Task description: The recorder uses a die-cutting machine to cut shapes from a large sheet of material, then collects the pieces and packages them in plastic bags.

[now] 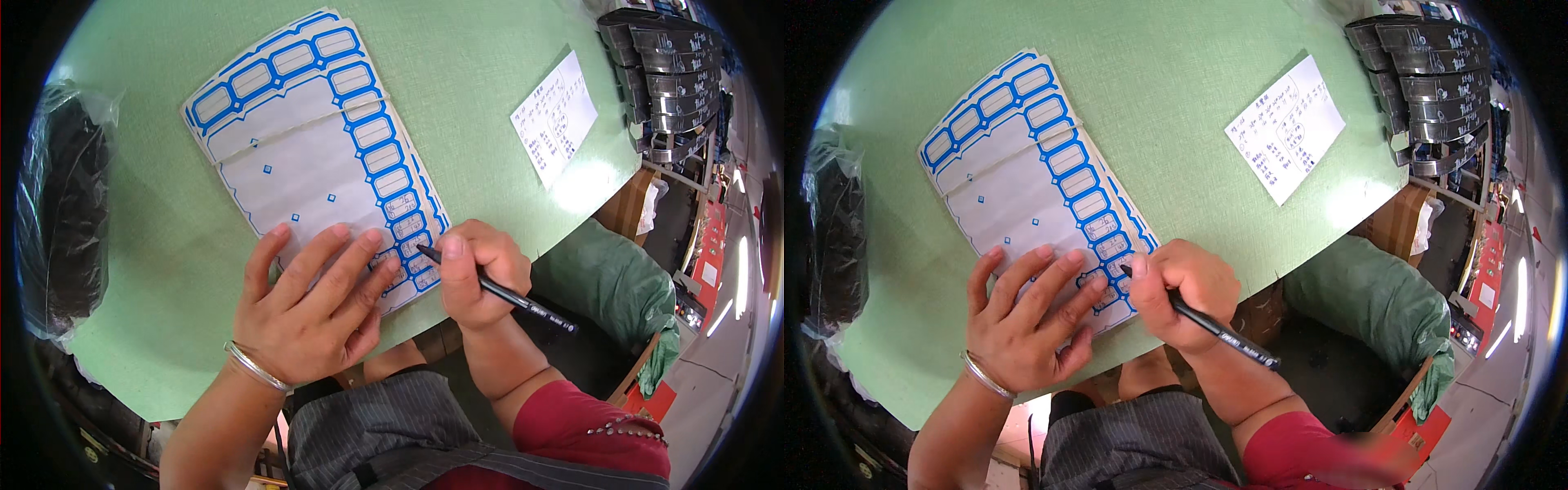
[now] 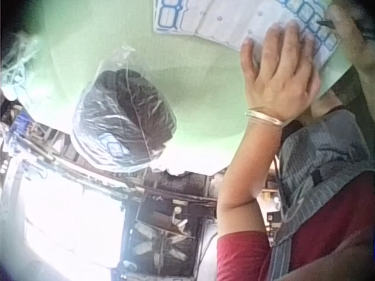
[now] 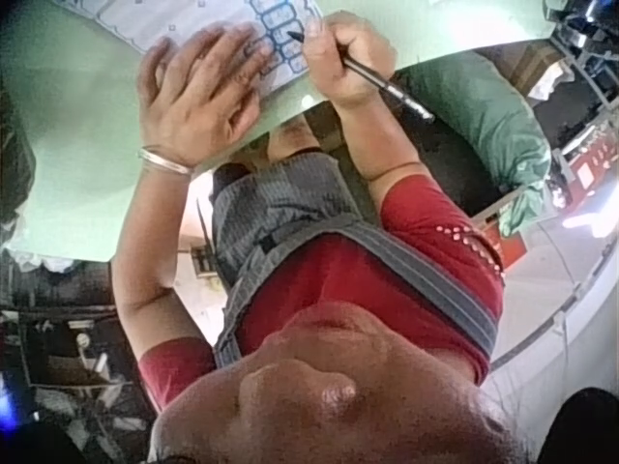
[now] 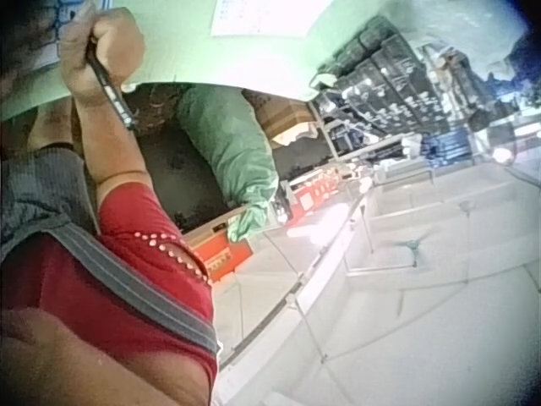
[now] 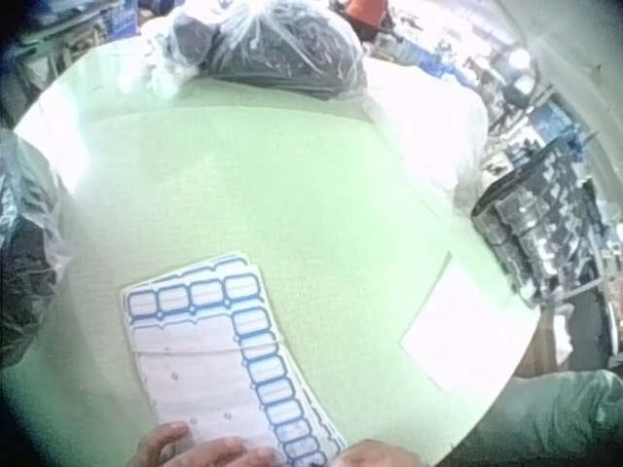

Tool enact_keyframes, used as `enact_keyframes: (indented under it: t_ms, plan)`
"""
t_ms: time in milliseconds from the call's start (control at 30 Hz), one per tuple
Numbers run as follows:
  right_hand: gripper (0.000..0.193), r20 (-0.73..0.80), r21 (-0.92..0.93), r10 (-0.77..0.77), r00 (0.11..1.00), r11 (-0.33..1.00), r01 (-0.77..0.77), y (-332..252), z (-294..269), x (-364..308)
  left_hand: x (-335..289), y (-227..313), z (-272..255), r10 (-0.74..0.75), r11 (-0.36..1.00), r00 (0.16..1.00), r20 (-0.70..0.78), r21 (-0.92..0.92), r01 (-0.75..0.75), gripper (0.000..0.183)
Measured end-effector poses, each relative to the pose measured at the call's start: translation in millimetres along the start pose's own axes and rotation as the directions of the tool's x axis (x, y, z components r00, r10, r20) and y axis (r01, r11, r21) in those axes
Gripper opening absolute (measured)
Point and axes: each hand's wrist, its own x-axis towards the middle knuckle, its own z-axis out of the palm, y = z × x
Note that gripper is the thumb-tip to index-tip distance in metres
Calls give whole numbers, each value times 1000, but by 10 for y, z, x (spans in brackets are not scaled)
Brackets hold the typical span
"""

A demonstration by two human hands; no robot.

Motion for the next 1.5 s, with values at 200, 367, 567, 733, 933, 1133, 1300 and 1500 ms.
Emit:
enact_keyframes:
  t_ms: [200,367,567,733,933,1133,1300,1500]
  plan:
    - [20,-10,145,71,997,987,-69,50,-28,-53,-4,-3,11,43,999,998,-35,21,-42,42]
    - [19,11,393,341,940,863,-318,25,-85,-35,-6,-8,16,55,998,998,-43,39,-53,42]
    - [18,-75,326,21,997,945,5,-7,-43,246,-12,-7,-14,49,998,999,-17,41,-48,44]
    - [19,17,442,201,980,877,-187,-44,-40,183,-9,3,9,33,999,999,-21,38,-32,44]
    - [24,-35,326,345,938,891,-316,-40,32,99,-19,-6,14,30,998,999,-19,49,-29,43]
    - [28,-24,65,154,988,986,-152,75,63,101,-16,-7,11,31,999,999,-18,41,-30,42]
    - [27,-101,63,136,986,990,-130,92,99,68,-13,-3,0,27,999,1000,-9,41,-27,43]
    - [25,-110,214,259,960,949,-232,85,97,60,14,2,11,27,999,1000,-16,38,-26,47]
